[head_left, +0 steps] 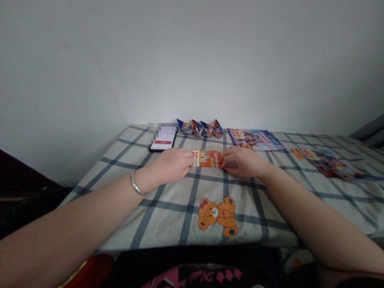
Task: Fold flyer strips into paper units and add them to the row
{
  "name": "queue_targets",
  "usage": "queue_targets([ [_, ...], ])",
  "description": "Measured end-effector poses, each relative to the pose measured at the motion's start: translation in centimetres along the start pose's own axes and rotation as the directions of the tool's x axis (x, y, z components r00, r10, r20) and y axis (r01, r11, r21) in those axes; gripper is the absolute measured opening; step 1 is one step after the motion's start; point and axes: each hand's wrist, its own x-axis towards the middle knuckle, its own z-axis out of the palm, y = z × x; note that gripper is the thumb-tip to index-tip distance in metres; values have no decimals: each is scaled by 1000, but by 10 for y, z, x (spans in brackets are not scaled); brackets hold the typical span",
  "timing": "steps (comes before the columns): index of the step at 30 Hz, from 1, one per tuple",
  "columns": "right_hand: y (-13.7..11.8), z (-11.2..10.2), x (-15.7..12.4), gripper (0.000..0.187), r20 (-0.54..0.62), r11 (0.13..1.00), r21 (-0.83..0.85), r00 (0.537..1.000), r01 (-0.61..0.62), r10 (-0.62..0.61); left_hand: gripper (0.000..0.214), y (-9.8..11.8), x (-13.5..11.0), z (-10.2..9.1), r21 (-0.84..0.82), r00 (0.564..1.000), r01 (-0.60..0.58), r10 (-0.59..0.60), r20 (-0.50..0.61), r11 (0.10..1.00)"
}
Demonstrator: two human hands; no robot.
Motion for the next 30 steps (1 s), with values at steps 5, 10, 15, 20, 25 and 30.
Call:
queue_targets([
  [5,2,6,3,9,-58,1000,1,998,-12,12,20,4,0,2,-38,997,56,-58,-47,998],
  [10,3,11,4,18,-148,998,-52,988,-46,37,37,4,-2,13,-84,980,115,-127,-156,990],
  [15,7,19,1,58,-189,982,-100,972,-163,142,55,-4,-2,26,-171,977,148,-171,-129,974],
  [20,6,20,3,67,-168,972,-95,966,-216,198,52,-2,0,26,-208,954,185,-226,-195,960],
  [25,2,18,5,71,-209,970,-94,957,-223,200,51,3,1,21,-278,933,143,-223,-281,950],
  [30,1,18,4,76,-308,972,-78,933,-222,189,65,1,2,25,-315,875,193,-308,-374,929],
])
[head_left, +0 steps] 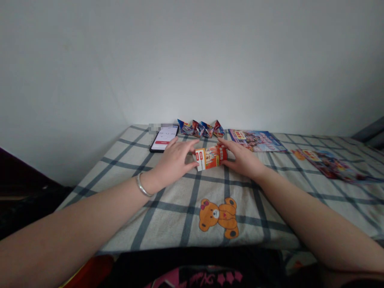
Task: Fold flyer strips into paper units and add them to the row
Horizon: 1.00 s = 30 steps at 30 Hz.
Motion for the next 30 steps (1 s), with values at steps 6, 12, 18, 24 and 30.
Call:
queue_targets([
  [6,-6,-4,1,57,-93,997,-67,995,37,-43,61,2,1,-1,-109,996,-61,54,-70,992],
  [12,-11,-9,1,25,-226,984,-138,964,112,-142,34,10,4,-10,-28,979,-176,172,-108,984],
  [18,-17,-15,0,21,-175,986,-109,974,129,-147,8,10,3,-17,74,955,-290,293,-37,954],
  [24,-10,-11,2,19,-91,991,-75,988,115,-122,14,6,3,-13,100,937,-349,345,57,932],
  [30,-3,-9,3,21,-54,985,-47,985,164,-166,20,-2,1,-6,99,940,-328,315,132,939],
])
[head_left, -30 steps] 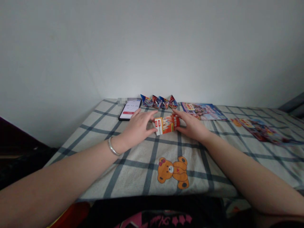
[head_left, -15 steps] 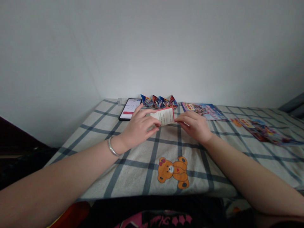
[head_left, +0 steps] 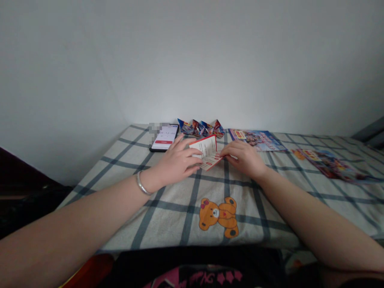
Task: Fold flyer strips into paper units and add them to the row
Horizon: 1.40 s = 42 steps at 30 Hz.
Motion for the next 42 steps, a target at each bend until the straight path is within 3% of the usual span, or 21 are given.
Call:
queue_targets([
  [4,-1,2,1,20,86,993,67,991,99,-105,17,-1,-2,2,17,1000,20,-20,18,1000],
  [8,-8,5,3,17,179,984,134,974,115,-138,19,-1,-2,4,40,999,31,-32,32,999],
  [20,-23,3,8,20,228,979,109,955,170,-191,10,0,1,0,-10,997,79,-79,0,997],
  [24,-19,-3,6,19,269,987,77,950,142,-158,15,3,4,-4,-50,1000,0,-1,-14,999],
  [29,-15,-11,4,20,336,990,114,935,78,-112,19,1,3,-4,-86,1000,-16,16,1,996],
  [36,-21,-10,5,17,309,970,229,938,83,-153,18,2,2,-3,-84,1000,-16,14,-18,996],
  [42,-19,-9,5,21,308,956,293,944,24,-118,20,6,3,-7,-60,998,-63,64,11,996],
])
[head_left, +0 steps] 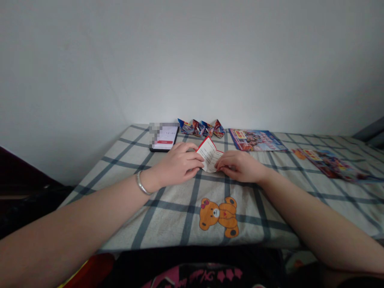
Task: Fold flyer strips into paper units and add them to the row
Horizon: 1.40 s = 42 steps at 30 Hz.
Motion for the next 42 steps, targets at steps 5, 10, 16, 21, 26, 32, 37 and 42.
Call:
queue_targets([
  [5,2,1,0,21,-26,999,45,999,-25,26,20,2,-1,0,-2,996,-78,78,53,997],
  [10,5,3,-1,22,-31,999,23,999,-37,38,20,3,-2,2,-21,994,-73,75,83,997],
  [16,8,5,0,14,-73,984,-37,983,-173,170,19,3,-1,3,-34,993,-88,90,78,996],
  [21,12,15,3,15,-121,942,29,934,-335,336,19,-1,0,4,-74,992,-102,107,69,992],
  [26,12,25,8,11,-164,889,75,874,-451,458,21,-3,0,6,-87,991,-81,89,97,993],
  [32,8,26,13,14,-194,874,19,856,-485,480,20,-2,2,6,-116,988,-97,110,107,988],
  [37,12,31,15,13,-212,878,-24,861,-478,463,20,-1,3,5,-150,988,-101,116,97,984],
  [42,17,35,15,13,-237,878,-44,859,-476,454,18,1,3,7,-149,984,-103,123,132,984],
])
